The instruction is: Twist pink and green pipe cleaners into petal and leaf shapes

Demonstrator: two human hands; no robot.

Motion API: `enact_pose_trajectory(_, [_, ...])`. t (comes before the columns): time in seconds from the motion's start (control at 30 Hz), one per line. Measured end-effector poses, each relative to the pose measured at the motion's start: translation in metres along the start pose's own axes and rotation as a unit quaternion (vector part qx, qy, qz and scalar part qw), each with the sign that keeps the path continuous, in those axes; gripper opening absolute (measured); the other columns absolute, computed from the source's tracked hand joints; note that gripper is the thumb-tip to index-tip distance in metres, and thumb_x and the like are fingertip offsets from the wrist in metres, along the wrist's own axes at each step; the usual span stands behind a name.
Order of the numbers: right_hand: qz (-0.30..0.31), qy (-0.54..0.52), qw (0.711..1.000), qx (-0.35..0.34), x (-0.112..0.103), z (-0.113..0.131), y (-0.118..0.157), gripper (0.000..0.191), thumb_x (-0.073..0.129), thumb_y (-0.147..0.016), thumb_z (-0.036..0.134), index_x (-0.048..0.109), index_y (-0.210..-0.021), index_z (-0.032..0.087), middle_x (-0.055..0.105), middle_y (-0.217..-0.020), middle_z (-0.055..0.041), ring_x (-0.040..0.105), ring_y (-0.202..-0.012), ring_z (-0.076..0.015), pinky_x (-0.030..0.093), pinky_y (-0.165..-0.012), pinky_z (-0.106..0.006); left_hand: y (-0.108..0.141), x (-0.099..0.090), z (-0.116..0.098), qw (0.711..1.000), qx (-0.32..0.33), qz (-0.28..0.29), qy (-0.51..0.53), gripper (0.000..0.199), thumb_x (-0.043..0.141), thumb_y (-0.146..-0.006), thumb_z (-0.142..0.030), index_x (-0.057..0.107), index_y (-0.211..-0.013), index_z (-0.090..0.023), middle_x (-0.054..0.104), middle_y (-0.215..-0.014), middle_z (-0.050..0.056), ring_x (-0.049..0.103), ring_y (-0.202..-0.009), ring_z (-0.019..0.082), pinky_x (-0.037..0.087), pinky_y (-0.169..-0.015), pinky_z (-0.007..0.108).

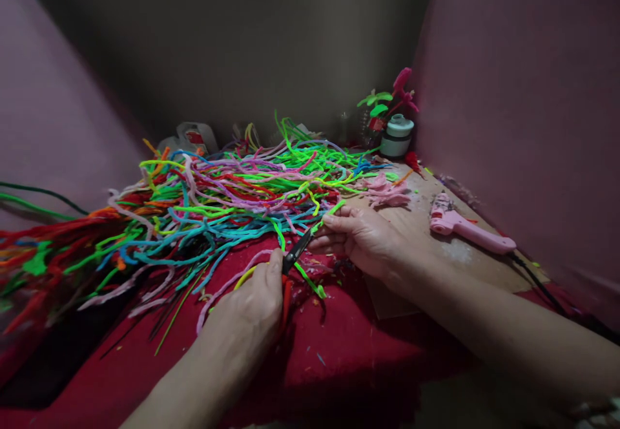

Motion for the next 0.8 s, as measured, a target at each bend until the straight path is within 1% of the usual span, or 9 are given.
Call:
enact_pose_trajectory(0.1, [0.009,-0.005,1.000,0.002,0.000,0.000,0.000,0.016,0.055,-0.078,0.010,0.048,-0.065,0.015,0.061,-0.055,-0.0004,0.063,-0.051,-0.0118,0.053,-0.058,-0.024,0.001,-0.001,-0.002,1.000,-0.007,-0.010,-0.001,0.052,0.030,-0.079,0.002,0.047,-0.128,-0.005,0.066,-0.096,0.016,0.068,-0.077,0.018,0.056,-0.060,0.023])
enact_pose_trajectory(0.2, [0.008,-0.008,1.000,0.014,0.000,-0.002,-0.001,0.015,0.054,-0.078,0.009,0.048,-0.066,0.015,0.063,-0.057,-0.0015,0.064,-0.052,-0.0125,0.053,-0.058,-0.025,0.002,0.005,-0.001,1.000,-0.001,-0.009,0.006,0.052,0.029,-0.080,0.002,0.045,-0.129,-0.005,0.065,-0.097,0.016,0.068,-0.076,0.018,0.056,-0.062,0.024])
enact_pose_trajectory(0.33, [-0.002,-0.008,1.000,0.029,-0.001,-0.003,-0.003,0.016,0.051,-0.081,0.010,0.049,-0.066,0.015,0.063,-0.056,-0.0028,0.064,-0.052,-0.0132,0.054,-0.059,-0.026,0.002,0.012,0.003,1.000,0.010,-0.007,0.023,0.053,0.029,-0.081,0.001,0.040,-0.132,-0.005,0.065,-0.094,0.015,0.068,-0.076,0.019,0.056,-0.060,0.026])
enact_pose_trajectory(0.47, [-0.013,-0.008,0.999,0.031,-0.002,-0.003,-0.004,0.017,0.050,-0.082,0.009,0.049,-0.066,0.015,0.063,-0.057,-0.0025,0.063,-0.050,-0.0125,0.054,-0.058,-0.026,0.002,0.009,0.003,1.000,0.001,0.004,0.021,0.054,0.029,-0.082,-0.001,0.038,-0.134,-0.008,0.065,-0.095,0.014,0.068,-0.074,0.020,0.055,-0.056,0.026])
enact_pose_trajectory(0.53, [0.002,-0.001,1.000,0.031,-0.001,-0.003,-0.004,0.016,0.049,-0.082,0.009,0.050,-0.067,0.014,0.064,-0.058,-0.0032,0.063,-0.049,-0.0120,0.054,-0.058,-0.026,0.002,0.006,0.001,1.000,-0.008,0.011,0.016,0.054,0.028,-0.081,0.000,0.039,-0.134,-0.007,0.065,-0.095,0.015,0.068,-0.075,0.020,0.055,-0.057,0.026])
enact_pose_trajectory(0.63, [0.032,0.005,0.999,0.032,0.001,-0.004,-0.002,0.015,0.050,-0.082,0.009,0.049,-0.068,0.014,0.064,-0.057,-0.0034,0.063,-0.050,-0.0129,0.054,-0.059,-0.027,0.001,0.004,-0.001,1.000,-0.007,-0.007,0.009,0.053,0.028,-0.081,0.001,0.040,-0.132,-0.004,0.065,-0.098,0.017,0.068,-0.081,0.020,0.056,-0.063,0.027])
enact_pose_trajectory(0.7, [0.018,0.015,0.999,0.033,0.002,-0.005,-0.001,0.016,0.049,-0.082,0.008,0.048,-0.067,0.015,0.064,-0.057,-0.0039,0.064,-0.050,-0.0140,0.054,-0.058,-0.028,0.001,0.005,0.001,1.000,-0.002,-0.020,0.013,0.053,0.028,-0.080,0.002,0.041,-0.131,-0.003,0.065,-0.100,0.018,0.068,-0.082,0.021,0.056,-0.065,0.028])
enact_pose_trajectory(0.8, [-0.022,0.028,0.999,0.012,0.001,-0.003,-0.002,0.018,0.047,-0.082,0.008,0.046,-0.066,0.015,0.064,-0.057,-0.0049,0.065,-0.051,-0.0150,0.053,-0.058,-0.029,0.002,0.008,0.013,0.998,-0.013,-0.040,0.057,0.054,0.029,-0.078,0.001,0.041,-0.131,-0.002,0.063,-0.109,0.021,0.068,-0.085,0.022,0.056,-0.070,0.031])
Point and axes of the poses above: each hand's wrist, its own y-axis away from the middle knuckle, its own x-axis out of the palm, z = x × y, the point moved 1 cm from there along -y, towards the middle knuckle
